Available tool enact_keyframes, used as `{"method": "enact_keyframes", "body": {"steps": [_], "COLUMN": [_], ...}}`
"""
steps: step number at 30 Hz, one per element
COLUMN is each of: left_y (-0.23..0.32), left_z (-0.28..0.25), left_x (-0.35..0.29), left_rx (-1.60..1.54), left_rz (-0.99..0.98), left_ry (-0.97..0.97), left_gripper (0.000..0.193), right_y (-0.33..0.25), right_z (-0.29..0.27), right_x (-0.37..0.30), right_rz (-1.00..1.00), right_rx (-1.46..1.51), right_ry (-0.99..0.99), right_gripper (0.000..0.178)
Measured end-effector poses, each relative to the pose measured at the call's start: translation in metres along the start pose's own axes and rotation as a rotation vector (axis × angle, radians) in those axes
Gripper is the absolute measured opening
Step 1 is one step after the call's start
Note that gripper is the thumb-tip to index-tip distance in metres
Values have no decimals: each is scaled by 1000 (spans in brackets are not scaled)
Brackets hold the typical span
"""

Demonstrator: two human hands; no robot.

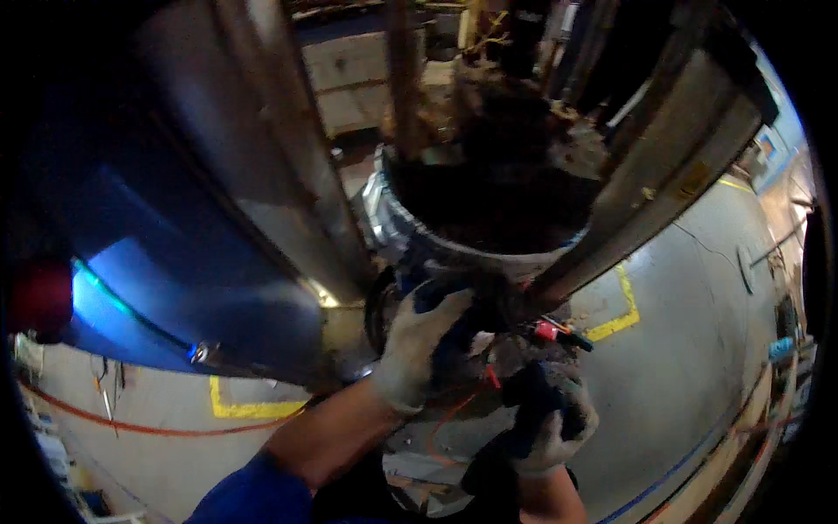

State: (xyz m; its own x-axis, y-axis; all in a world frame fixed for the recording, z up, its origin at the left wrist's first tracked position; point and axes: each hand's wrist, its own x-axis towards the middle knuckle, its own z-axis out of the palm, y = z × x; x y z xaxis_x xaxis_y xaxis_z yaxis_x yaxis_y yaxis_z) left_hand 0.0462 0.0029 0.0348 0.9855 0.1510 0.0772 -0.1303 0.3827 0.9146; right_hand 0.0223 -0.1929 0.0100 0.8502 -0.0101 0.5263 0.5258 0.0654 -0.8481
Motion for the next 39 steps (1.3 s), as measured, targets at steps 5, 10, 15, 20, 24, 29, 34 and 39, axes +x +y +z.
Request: {"method": "enact_keyframes", "body": {"steps": [5,10,15,20,24,29,34,39], "left_y": [-2,12,7,9,-35,-125,-200,-207], "left_z": [4,-3,-19,-31,-70,-184,-246,-246], "left_x": [3,-4,-6,-50,-79,-87,-79,-63], "left_rx": [-123,-270,739,-6,292,414,1250,1621], "left_rz": [22,-140,803,-222,19,-309,-347,-333], "left_ry": [7,17,-24,123,295,685,737,410], "left_gripper": [23,20,22,23,25,25,25,27], "right_y": [-4,-15,-25,-18,-5,-7,-5,-4], "right_z": [16,18,8,-11,-33,-41,-35,-32], "right_x": [-10,-9,-6,-29,-55,-61,-56,-52], "right_rz": [86,226,234,445,605,656,631,648], "right_rx": [41,81,51,126,53,-161,-154,-198], "right_ry": [48,-37,-126,-146,-108,-189,-205,-142], "right_gripper": [36,37,38,42,42,41,38,38]}}
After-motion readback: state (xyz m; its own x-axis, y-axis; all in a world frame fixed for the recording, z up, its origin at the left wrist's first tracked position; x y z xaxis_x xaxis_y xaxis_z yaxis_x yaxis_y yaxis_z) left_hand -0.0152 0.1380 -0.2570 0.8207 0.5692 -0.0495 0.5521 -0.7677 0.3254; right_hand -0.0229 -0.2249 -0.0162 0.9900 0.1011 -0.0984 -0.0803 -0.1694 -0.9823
